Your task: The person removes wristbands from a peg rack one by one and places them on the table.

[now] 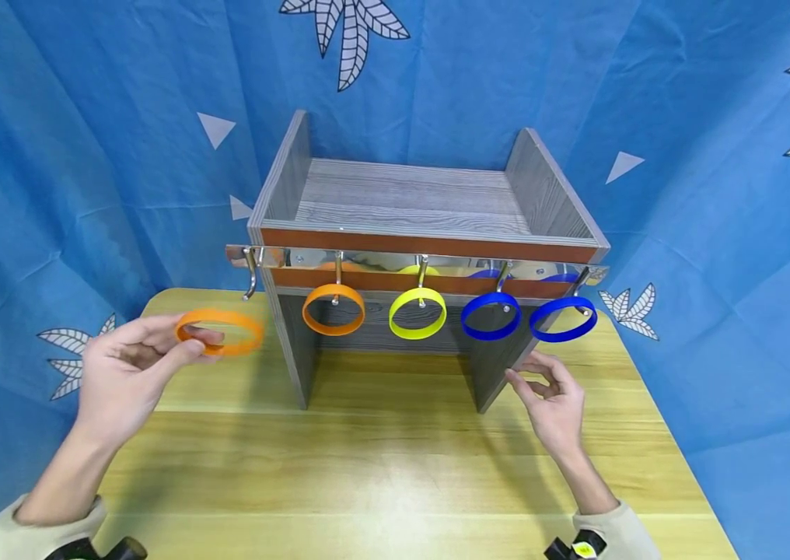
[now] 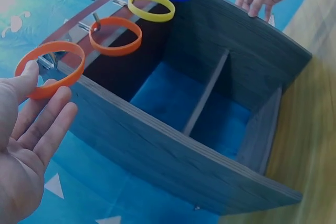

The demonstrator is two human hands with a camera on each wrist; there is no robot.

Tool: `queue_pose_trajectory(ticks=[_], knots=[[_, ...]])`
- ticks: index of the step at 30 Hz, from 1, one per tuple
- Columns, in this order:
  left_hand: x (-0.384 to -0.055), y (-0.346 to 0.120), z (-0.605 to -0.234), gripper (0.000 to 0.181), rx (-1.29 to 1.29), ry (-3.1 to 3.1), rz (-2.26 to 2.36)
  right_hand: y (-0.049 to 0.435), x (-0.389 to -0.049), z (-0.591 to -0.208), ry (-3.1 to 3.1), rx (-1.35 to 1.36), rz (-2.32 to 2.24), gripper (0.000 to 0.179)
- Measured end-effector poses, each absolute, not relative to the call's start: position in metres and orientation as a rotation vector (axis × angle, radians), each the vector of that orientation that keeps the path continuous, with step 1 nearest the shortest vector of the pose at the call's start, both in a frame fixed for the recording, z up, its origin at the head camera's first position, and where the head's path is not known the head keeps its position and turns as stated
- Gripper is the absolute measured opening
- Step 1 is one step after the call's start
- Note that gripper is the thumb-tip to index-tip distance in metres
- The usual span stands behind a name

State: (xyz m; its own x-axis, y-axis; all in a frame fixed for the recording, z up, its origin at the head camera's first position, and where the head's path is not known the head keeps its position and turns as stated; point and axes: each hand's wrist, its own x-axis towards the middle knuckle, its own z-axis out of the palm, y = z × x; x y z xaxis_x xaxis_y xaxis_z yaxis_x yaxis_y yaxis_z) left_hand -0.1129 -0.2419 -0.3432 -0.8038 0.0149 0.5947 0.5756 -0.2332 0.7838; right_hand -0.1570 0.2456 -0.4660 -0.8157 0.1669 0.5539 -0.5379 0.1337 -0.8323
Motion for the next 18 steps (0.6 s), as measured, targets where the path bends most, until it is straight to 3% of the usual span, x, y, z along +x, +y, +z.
queue_pose_trajectory(ticks=[7,18], knots=[[-0.103,-0.248,-0.355,0.038,-0.560,-1.834,-2.039,0.246,-0.157,-0.466,-1.892,0.362,1.721,0.036],[-0.099,-0.252,-0.395,0.040,-0.599,-1.857,-2.128,0.248,-0.159,-0.468,-1.863,0.436,1.742,0.037]])
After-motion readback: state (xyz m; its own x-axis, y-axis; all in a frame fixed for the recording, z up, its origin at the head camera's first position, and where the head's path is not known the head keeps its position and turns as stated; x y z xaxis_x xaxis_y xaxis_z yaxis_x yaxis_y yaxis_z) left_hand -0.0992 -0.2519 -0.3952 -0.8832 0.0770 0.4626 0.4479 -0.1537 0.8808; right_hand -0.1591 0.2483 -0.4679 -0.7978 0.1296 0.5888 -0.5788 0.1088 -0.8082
